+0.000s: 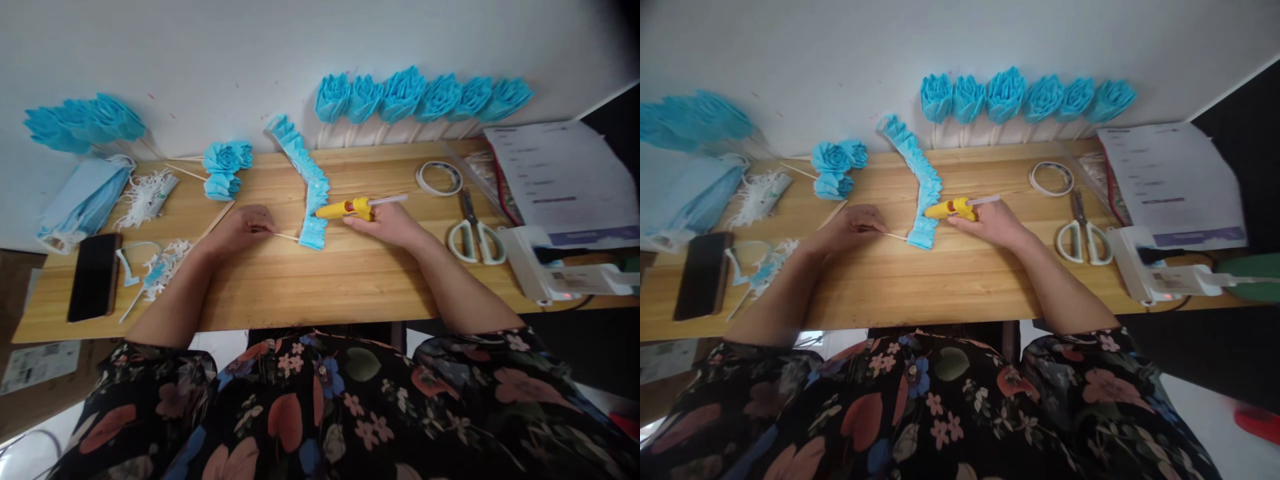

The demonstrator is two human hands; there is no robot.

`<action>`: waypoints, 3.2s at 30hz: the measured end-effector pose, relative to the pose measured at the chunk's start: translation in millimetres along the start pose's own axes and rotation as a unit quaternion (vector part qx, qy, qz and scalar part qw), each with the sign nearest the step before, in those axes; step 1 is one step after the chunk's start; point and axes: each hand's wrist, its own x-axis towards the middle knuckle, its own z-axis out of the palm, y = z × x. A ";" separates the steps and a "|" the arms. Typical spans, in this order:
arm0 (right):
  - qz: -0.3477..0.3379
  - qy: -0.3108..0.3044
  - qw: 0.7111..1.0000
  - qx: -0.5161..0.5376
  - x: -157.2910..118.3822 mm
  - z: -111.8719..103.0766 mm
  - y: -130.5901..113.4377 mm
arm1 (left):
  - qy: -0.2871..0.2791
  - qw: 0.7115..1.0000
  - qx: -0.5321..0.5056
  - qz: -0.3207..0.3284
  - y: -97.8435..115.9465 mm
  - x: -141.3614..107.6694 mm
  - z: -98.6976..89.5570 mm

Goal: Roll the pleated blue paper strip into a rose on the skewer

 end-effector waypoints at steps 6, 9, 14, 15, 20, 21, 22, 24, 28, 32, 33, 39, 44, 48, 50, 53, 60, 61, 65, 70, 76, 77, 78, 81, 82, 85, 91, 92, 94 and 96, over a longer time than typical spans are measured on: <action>-0.003 -0.005 0.998 -0.059 -1.1 3.8 -1.7 | 0.005 1.000 -0.003 0.012 0.1 -0.3 0.3; -0.008 -0.004 1.000 -0.028 -0.1 4.5 -0.5 | 0.004 1.000 0.000 0.017 -0.3 -0.1 -0.2; 0.011 -0.011 0.999 0.029 1.8 3.2 4.0 | -0.003 1.000 -0.004 0.012 -0.3 0.4 -2.4; 0.020 -0.013 0.998 0.050 2.0 2.2 4.7 | -0.004 1.000 -0.005 0.007 -0.2 0.4 -2.5; 0.026 -0.020 0.995 0.097 2.2 -2.6 7.4 | 0.009 1.000 -0.004 0.008 -0.8 0.0 -0.1; 0.023 -0.024 0.995 0.091 2.3 -2.7 7.9 | 0.012 1.000 -0.002 0.013 -0.8 -0.1 0.4; 0.018 -0.025 0.996 0.081 2.5 -2.6 8.4 | 0.016 1.000 0.001 0.020 -0.9 -0.1 0.7; 0.004 -0.022 0.998 0.052 2.9 -1.5 8.8 | 0.016 0.999 0.007 0.034 -0.7 0.0 0.8; -0.034 -0.002 0.999 0.002 3.5 1.3 8.0 | 0.009 0.999 0.008 0.029 -0.4 0.2 0.7; -0.018 -0.009 1.000 -0.008 3.8 3.0 9.2 | 0.020 1.000 -0.002 0.015 -0.9 0.4 1.8; -0.015 -0.009 1.000 -0.006 3.9 3.3 9.9 | 0.022 1.000 -0.004 0.016 -0.9 0.5 1.9; -0.013 -0.011 0.999 0.040 4.4 2.3 13.6 | 0.011 1.000 0.001 0.025 0.1 1.2 -1.0; 0.046 -0.012 0.995 0.092 5.0 -1.4 18.5 | 0.021 0.999 -0.001 0.031 -0.6 0.9 0.1; 0.026 -0.010 0.995 0.097 4.3 -3.0 17.1 | 0.024 0.999 -0.002 0.029 -1.7 0.4 2.1; 0.010 -0.019 0.996 0.082 4.0 -2.8 14.6 | 0.023 0.999 0.000 0.028 -1.7 0.3 2.2; -0.013 -0.011 0.999 0.028 4.2 -1.2 11.7 | 0.022 0.999 0.007 0.031 -1.1 0.5 1.5; 0.011 -0.019 0.999 0.026 4.6 0.3 13.6 | 0.009 1.000 0.008 0.028 -0.5 0.4 0.3; 0.020 -0.026 0.999 0.043 4.3 -0.4 14.1 | 0.010 1.000 0.008 0.028 -0.7 0.3 0.5; 0.032 -0.035 0.991 0.127 2.7 -4.0 13.8 | 0.015 0.999 0.011 0.032 -1.7 0.3 1.0; 0.005 -0.082 0.988 0.131 1.9 -6.0 10.8 | 0.012 1.000 0.007 0.015 -1.8 0.1 1.1; 0.009 -0.081 0.990 0.115 2.0 -7.1 11.2 | 0.012 1.000 -0.006 0.000 0.9 0.3 0.1; 0.003 -0.084 0.991 0.107 2.0 -7.2 11.1 | 0.010 1.000 -0.007 -0.001 1.3 0.5 -0.2; -0.004 -0.085 0.992 0.095 2.1 -7.2 10.9 | 0.008 1.000 -0.007 -0.001 1.6 0.6 -0.6; -0.016 -0.073 0.996 0.043 2.3 -6.2 9.1 | 0.008 1.000 -0.004 -0.003 1.7 0.6 -0.8; -0.018 -0.065 0.997 0.031 2.4 -5.7 8.3 | 0.009 1.000 -0.003 -0.004 1.6 0.5 -0.6; -0.023 -0.061 0.998 0.026 2.6 -4.7 6.5 | 0.010 1.000 0.003 -0.001 0.7 0.2 0.2; -0.004 -0.080 0.993 0.081 2.4 -9.5 9.3 | 0.014 1.000 0.007 0.020 0.1 0.6 0.1; 0.002 -0.080 0.992 0.097 2.3 -10.8 10.2 | 0.012 1.000 0.010 0.021 0.3 0.8 -0.1; 0.013 -0.073 0.991 0.116 1.9 -13.2 11.4 | 0.007 1.000 0.014 0.024 0.9 0.9 -0.3; 0.014 -0.071 0.991 0.116 1.6 -14.7 11.6 | 0.008 1.000 0.013 0.025 1.3 0.8 -0.2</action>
